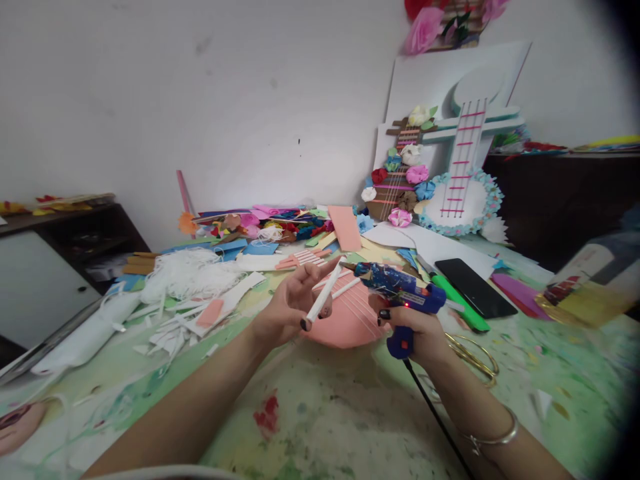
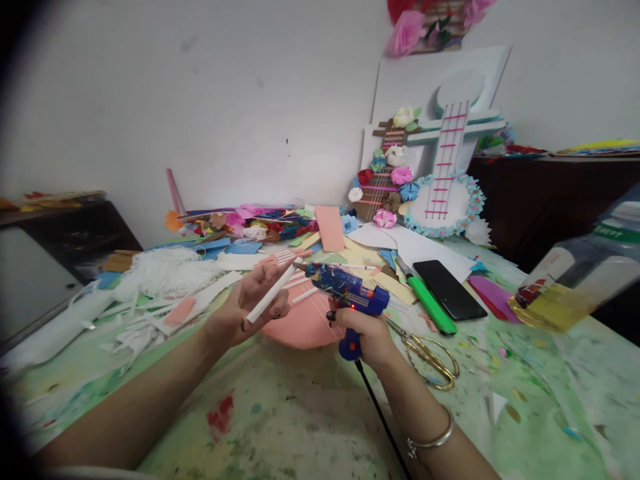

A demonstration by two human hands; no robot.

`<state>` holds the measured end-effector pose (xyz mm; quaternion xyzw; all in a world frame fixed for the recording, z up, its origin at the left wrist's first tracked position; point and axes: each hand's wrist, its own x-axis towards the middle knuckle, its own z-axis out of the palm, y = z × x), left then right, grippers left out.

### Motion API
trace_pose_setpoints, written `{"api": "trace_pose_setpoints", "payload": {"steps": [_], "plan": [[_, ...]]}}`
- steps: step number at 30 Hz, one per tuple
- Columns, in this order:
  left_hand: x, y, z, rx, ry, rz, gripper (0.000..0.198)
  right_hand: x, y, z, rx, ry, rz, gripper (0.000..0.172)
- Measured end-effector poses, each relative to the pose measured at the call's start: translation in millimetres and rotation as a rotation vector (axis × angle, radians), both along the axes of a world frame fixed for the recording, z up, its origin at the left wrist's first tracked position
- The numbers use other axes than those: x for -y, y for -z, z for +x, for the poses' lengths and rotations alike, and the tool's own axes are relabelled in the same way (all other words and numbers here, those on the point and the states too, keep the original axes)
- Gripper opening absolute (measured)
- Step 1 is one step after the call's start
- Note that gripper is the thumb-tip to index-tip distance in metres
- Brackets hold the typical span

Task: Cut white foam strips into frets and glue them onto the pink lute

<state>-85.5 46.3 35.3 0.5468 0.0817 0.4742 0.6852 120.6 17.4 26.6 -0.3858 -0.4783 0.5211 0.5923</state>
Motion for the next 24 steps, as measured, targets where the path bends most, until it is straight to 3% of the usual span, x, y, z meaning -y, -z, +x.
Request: {"api": "trace_pose_setpoints", "payload": {"steps": [4, 9, 12, 19, 24], "plan": [[0.8, -1.3, 0.0, 0.025, 0.005, 0.007, 0.051, 2.8, 7.0, 1.6, -0.044, -0.134, -0.045, 0.009], [3.8, -6.0, -1.2, 0.004, -0.030, -0.034, 0.049, 5.5, 16.0, 3.1, 0.025, -0.365, 0.012, 0.013], [3.4, -5.5, -1.0, 0.010, -0.028, -0.030, 0.051, 4.2, 17.6, 2.3, 0.030, -0.321, 0.026, 0.014], [2.1, -1.1, 0.5, 0.015, 0.013, 0.011, 0.055, 0.7, 3.1, -5.1, -0.177, -0.027, -0.010, 0.008], [1.5, -0.6, 0.3, 0.015, 0.007, 0.002, 0.055, 0.0, -3.2, -7.1, -0.216, -0.014, 0.000, 0.008]]}}
